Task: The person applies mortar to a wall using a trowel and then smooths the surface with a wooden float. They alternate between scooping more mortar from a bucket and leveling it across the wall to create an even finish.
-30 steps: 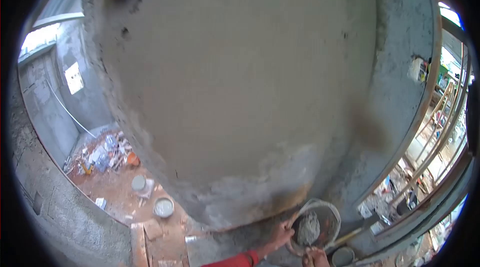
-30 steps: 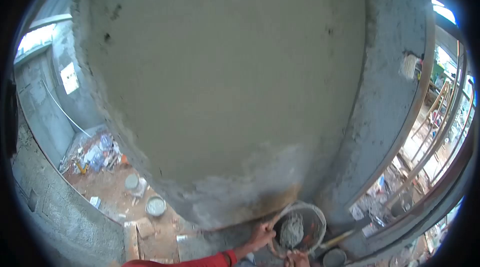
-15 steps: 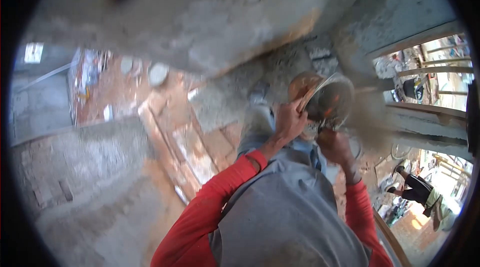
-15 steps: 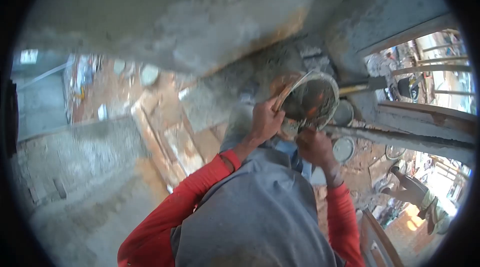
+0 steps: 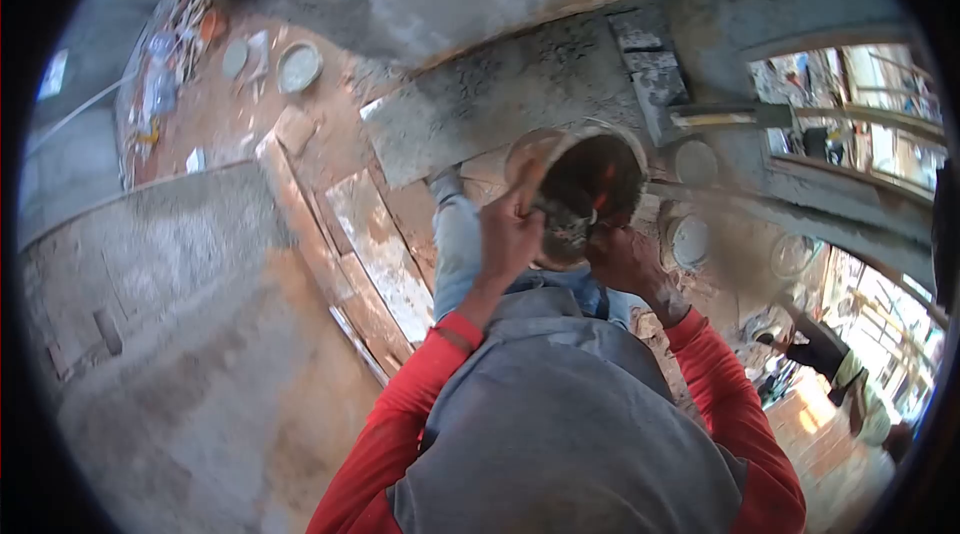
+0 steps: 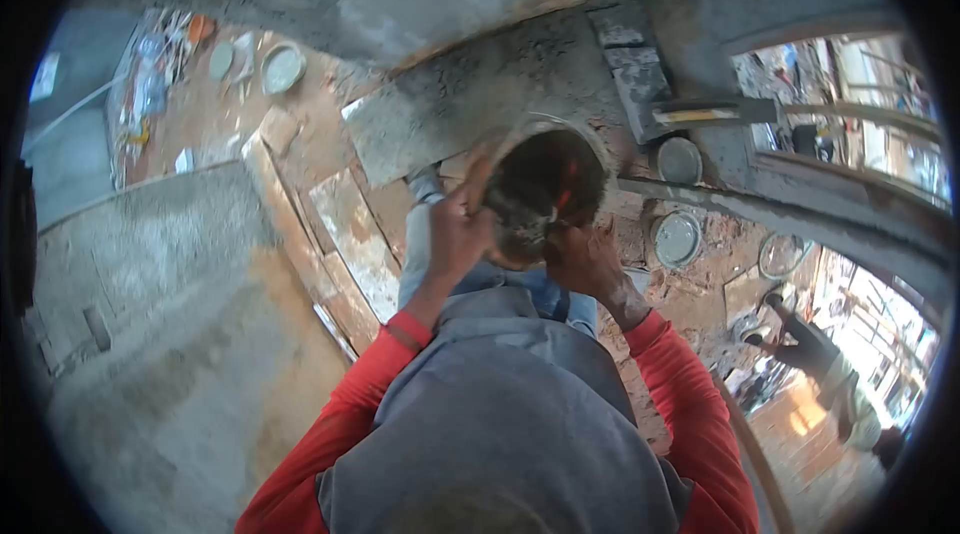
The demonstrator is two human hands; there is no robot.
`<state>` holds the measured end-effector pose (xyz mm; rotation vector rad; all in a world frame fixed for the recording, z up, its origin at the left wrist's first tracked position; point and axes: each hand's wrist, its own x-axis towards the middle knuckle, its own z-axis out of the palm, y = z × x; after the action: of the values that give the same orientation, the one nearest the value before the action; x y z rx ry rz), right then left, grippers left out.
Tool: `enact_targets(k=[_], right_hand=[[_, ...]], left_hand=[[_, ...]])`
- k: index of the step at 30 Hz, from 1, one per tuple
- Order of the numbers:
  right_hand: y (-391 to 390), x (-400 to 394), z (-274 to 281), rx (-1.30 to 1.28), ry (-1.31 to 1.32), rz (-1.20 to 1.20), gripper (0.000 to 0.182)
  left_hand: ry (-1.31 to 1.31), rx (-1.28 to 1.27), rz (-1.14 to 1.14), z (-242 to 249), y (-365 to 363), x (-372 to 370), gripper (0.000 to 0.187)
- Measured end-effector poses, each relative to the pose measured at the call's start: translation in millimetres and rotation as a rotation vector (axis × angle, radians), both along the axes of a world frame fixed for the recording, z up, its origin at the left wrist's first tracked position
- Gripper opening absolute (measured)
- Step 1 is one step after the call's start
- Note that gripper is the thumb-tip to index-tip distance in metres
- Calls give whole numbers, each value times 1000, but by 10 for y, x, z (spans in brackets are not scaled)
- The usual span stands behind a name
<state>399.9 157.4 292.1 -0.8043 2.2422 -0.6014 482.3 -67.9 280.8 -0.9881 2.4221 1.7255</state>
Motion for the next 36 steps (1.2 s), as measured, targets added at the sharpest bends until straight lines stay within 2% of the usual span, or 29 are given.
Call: enact_targets(k=[1, 3, 4, 7, 9, 10, 11, 12, 14, 16, 18, 23, 25, 27, 28, 29, 30, 31, 32, 34, 36], right_hand=[[-89, 139, 39, -15, -44, -5, 19], [-324, 240, 43, -58, -110, 0, 19], [-473, 303, 2, 2, -110, 2, 20], [-1036, 279, -73, 110, -67, -51, 20], [-1233, 394, 115, 127, -49, -137, 21], [-1374, 440, 147, 86, 72, -70, 24], [-1595, 541, 59, -37, -82, -138, 23], [-1870, 647, -142, -167, -233, -200, 25], [-2401, 719, -129, -268, -558, -343, 28], [-2843, 755, 149, -196, -925, -501, 27], [-2859, 932, 387, -307, -961, -522, 28], [-3006, 900, 879, -356, -829, -399, 30], [-3062, 817, 1192, -384, -766, -345, 32], [-3108, 818, 1151, -392, -831, -378, 33], [-3138, 789, 1115, -409, -844, -385, 34], [-3147, 794, 1027, -442, -755, -313, 35], [-3219, 759, 924, -489, -643, -234, 36], [-3284, 792, 1083, -499, -676, -257, 38], [-3339, 808, 1248, -506, -802, -295, 35], [-3467, 756, 1524, -687, -967, -289, 32], [-3606, 770, 1753, -845, -1149, -297, 29]], left_hand=[[-51, -5, -9, 50, -146, 108, 41], [24, 8, -4, 87, -409, 199, 52], [64, 16, -3, 100, -551, 255, 57], [92, -155, -79, 191, -1099, 435, 69], [198, -21, -63, 297, -1536, 599, 73], [272, 1, -57, 376, -1724, 649, 74], [364, 14, -51, 436, -1910, 638, 76], [387, -15, -88, 453, -2086, 664, 75], [416, -42, -90, 484, -2466, 746, 73], [384, 29, 18, 625, -2795, 840, 70], [223, 152, 149, 738, -3110, 986, 58], [425, 207, 421, 981, -3165, 1065, 37], [480, 145, 486, 911, -3180, 1090, 34], [478, 165, 545, 829, -3177, 1160, 25], [341, 149, 607, 756, -3177, 1222, 13], [233, 74, 629, 335, -3296, 1290, 10], [368, 64, 651, 314, -3263, 1284, 9], [329, 94, 679, 397, -3265, 1279, 10], [441, 233, 755, 482, -3233, 1268, 14], [492, 351, 746, 401, -3285, 1390, 18], [502, 292, 769, 421, -3308, 1515, 18]])
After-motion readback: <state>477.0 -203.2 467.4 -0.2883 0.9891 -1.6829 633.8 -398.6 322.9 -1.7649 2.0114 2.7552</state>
